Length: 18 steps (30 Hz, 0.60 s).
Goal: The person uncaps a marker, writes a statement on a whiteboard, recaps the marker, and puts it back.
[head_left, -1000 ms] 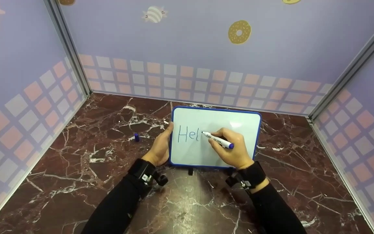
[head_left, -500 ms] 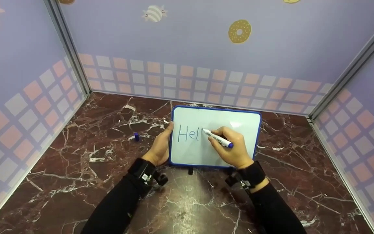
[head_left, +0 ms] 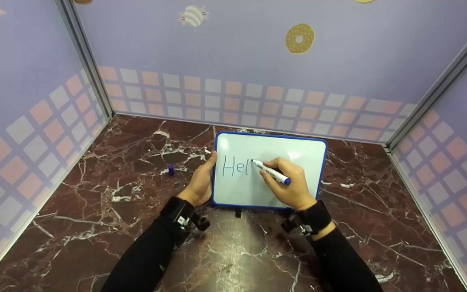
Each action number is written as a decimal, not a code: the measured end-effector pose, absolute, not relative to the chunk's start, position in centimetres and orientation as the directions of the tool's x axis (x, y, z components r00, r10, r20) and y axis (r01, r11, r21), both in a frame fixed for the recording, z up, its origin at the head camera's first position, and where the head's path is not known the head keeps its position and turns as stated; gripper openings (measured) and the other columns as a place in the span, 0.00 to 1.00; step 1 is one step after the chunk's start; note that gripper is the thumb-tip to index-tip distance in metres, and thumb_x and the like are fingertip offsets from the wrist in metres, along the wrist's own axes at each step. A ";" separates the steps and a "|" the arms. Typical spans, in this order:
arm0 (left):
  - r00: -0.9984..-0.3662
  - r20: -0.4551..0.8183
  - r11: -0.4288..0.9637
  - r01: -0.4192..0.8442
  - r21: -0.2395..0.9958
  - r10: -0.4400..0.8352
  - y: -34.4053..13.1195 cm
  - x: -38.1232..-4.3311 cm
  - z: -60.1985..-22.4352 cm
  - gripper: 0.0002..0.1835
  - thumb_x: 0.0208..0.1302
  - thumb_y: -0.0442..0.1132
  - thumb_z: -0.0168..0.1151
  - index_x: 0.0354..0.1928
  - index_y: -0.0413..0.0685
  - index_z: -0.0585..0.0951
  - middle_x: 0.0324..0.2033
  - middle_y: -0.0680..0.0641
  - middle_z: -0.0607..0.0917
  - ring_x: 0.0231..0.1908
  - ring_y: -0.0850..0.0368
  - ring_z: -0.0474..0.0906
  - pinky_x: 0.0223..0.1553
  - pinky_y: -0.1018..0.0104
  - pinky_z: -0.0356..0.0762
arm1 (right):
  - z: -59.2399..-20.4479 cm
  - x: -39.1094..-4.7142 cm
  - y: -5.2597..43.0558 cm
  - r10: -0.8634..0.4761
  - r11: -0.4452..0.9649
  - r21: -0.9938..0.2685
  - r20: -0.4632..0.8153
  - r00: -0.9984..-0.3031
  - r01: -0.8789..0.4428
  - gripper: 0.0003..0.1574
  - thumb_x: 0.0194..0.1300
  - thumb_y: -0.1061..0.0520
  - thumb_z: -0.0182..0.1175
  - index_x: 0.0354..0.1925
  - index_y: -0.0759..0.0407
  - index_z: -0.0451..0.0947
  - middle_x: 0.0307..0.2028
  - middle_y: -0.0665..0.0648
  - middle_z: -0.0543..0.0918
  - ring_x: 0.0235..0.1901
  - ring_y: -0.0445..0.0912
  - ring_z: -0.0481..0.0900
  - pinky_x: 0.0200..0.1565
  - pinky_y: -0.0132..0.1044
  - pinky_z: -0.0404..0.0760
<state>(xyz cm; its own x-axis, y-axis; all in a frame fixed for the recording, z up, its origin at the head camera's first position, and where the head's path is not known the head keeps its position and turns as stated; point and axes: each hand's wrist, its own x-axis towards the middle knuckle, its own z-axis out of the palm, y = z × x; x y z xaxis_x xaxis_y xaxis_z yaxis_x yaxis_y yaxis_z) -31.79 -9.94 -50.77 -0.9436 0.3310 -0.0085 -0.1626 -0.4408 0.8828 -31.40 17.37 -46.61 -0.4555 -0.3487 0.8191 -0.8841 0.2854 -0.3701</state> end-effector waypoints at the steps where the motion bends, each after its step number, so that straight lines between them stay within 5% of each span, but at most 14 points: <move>1: -0.944 -0.011 -0.442 -0.165 0.882 0.329 -9.9 -31.8 -50.8 0.40 0.85 0.71 0.48 0.80 0.50 0.75 0.65 0.41 0.86 0.60 0.43 0.84 0.61 0.46 0.82 | -46.6 -31.4 17.4 -0.349 0.288 -0.365 0.821 -0.452 -0.885 0.10 0.66 0.71 0.76 0.44 0.65 0.88 0.38 0.57 0.91 0.28 0.45 0.84 0.34 0.28 0.82; 18: -0.949 -0.029 -0.451 -0.176 0.875 0.314 -9.9 -31.8 -50.7 0.39 0.85 0.71 0.47 0.81 0.51 0.74 0.66 0.41 0.86 0.60 0.43 0.85 0.61 0.45 0.83 | -46.6 -31.2 17.4 -0.376 0.261 -0.398 0.798 -0.472 -0.880 0.10 0.65 0.71 0.76 0.44 0.64 0.88 0.37 0.56 0.92 0.26 0.45 0.82 0.31 0.29 0.80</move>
